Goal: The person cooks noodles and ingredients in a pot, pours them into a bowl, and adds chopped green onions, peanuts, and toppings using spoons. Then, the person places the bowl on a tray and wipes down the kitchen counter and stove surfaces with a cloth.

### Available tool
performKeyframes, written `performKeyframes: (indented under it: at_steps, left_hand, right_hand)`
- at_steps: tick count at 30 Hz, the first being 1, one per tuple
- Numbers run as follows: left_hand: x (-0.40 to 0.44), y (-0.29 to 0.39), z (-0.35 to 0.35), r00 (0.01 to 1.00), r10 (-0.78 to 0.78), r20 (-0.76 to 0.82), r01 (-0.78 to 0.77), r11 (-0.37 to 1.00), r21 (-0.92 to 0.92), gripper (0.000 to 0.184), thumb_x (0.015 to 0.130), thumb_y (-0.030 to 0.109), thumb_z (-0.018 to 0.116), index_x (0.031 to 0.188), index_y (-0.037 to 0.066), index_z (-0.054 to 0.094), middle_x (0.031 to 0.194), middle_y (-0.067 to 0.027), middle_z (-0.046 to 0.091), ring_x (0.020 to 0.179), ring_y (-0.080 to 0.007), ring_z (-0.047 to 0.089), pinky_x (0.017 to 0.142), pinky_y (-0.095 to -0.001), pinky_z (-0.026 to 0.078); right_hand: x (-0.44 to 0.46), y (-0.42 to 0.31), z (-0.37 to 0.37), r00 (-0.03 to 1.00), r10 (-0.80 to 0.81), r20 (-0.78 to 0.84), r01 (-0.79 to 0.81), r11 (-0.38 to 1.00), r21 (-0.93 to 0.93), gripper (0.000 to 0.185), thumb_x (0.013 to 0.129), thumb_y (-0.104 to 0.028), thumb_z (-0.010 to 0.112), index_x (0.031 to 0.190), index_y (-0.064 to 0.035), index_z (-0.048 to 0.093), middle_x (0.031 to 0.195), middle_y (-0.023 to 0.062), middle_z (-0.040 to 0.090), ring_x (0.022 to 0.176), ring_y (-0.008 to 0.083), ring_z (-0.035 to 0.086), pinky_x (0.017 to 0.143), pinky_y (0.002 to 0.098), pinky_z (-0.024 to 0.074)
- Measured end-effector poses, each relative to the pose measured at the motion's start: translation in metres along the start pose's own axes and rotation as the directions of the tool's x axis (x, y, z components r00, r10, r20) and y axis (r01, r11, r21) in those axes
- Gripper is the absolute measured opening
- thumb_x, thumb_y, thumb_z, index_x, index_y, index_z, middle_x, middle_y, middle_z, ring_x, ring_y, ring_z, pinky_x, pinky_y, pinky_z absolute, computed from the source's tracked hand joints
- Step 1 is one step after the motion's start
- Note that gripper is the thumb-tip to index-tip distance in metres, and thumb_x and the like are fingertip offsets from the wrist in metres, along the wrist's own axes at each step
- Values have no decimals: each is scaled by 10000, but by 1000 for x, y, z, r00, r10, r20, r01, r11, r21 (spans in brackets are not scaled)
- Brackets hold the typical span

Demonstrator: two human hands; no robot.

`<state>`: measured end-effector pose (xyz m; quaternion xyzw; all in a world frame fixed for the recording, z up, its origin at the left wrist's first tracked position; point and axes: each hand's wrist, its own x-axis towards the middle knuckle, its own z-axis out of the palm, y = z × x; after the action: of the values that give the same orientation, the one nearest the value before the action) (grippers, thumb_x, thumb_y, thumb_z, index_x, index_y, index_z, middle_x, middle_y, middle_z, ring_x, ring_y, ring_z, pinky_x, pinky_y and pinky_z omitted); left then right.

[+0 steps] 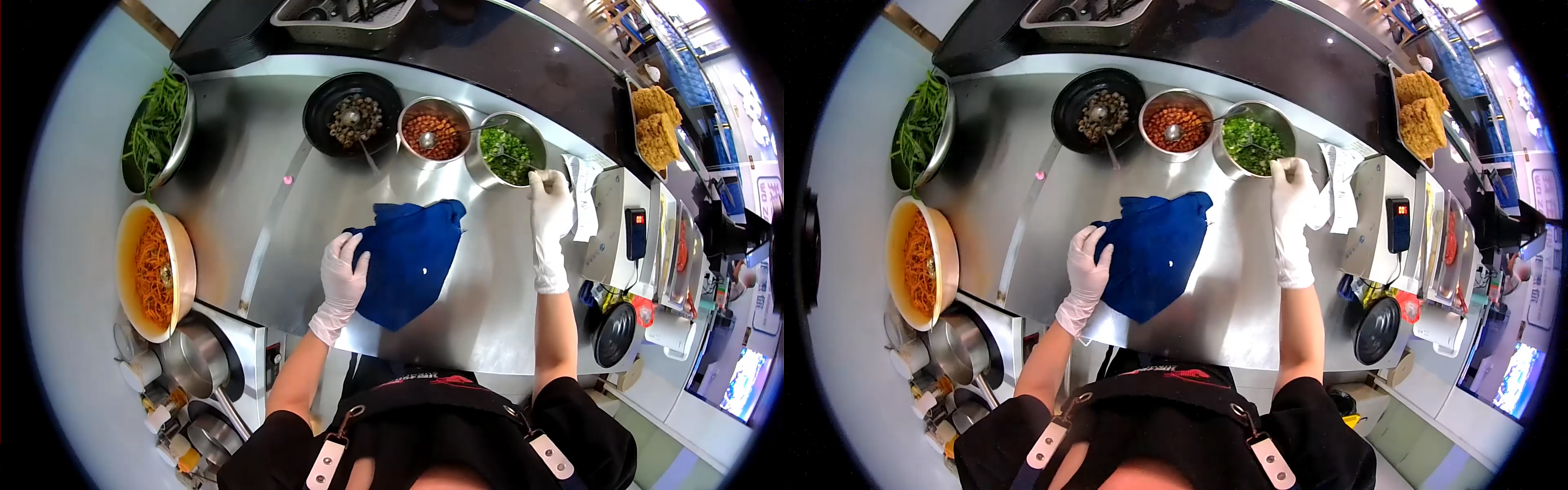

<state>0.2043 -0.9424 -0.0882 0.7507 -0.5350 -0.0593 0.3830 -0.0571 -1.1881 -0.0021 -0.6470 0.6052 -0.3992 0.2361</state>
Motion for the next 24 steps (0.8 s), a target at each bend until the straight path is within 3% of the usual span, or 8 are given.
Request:
performKeyframes:
  at_steps: [4,7,10,15,17,18,20,24]
  left_hand:
    - [-4,8,-13,989,48,142,-56,997,53,408,769,215,750,1131,61,641,1141,-143,561,1045,-331,550,897,-412,457]
    - [-31,-7,-10,952,22,305,-40,998,53,309,752,167,734,1041,73,680,999,-101,587,955,-311,583,802,-403,494]
    - [-65,-25,-11,971,40,236,-40,999,-8,193,753,114,712,944,97,689,922,-78,578,858,-285,605,707,-376,516]
    - [-47,-61,-68,978,-200,-62,203,978,46,230,792,67,690,1017,103,660,998,-98,581,896,-288,614,753,-375,522]
    - [-25,-80,-82,954,-239,-183,275,939,206,299,834,166,672,1127,115,644,1079,-114,567,981,-302,589,830,-398,502]
    - [-22,-93,-80,961,-235,-148,265,933,241,326,838,182,672,1156,118,640,1113,-112,558,1005,-301,579,843,-399,498]
    - [-18,-102,-70,980,-196,-44,199,922,333,375,842,210,677,1201,113,631,1145,-96,555,1026,-304,570,850,-397,495]
    - [-25,-80,-33,990,-129,55,113,966,233,312,811,109,674,1115,42,645,1131,-126,569,1018,-324,571,853,-402,492]
  right_hand:
    - [-46,3,21,969,-226,97,223,974,45,136,866,-61,669,992,-20,637,873,75,643,751,136,618,713,263,504]
    - [-95,-39,55,755,-282,592,430,894,-123,332,801,-50,705,1126,-87,645,1155,130,591,992,242,624,901,330,503]
    - [-129,12,113,585,-366,723,570,820,-47,337,760,-39,703,1084,-124,669,1109,107,590,979,314,615,839,385,514]
    - [-127,-70,181,582,-563,587,548,805,228,316,775,-33,663,1083,-105,660,1034,135,606,930,337,614,790,397,511]
    - [-131,-107,223,409,-657,633,698,672,247,420,740,-84,703,1154,-95,632,1099,145,612,1059,353,570,882,403,481]
    - [-136,-113,246,321,-739,592,723,595,352,454,734,-153,730,1174,-103,630,1183,143,597,1126,337,548,954,420,442]
    - [-153,-107,268,163,-687,708,885,420,204,577,813,-339,677,1332,-139,525,1409,92,478,1338,278,397,1097,463,316]
    - [-136,-72,262,200,-674,712,866,461,193,546,876,-334,604,1373,-144,484,1426,67,454,1366,265,356,1135,467,245]
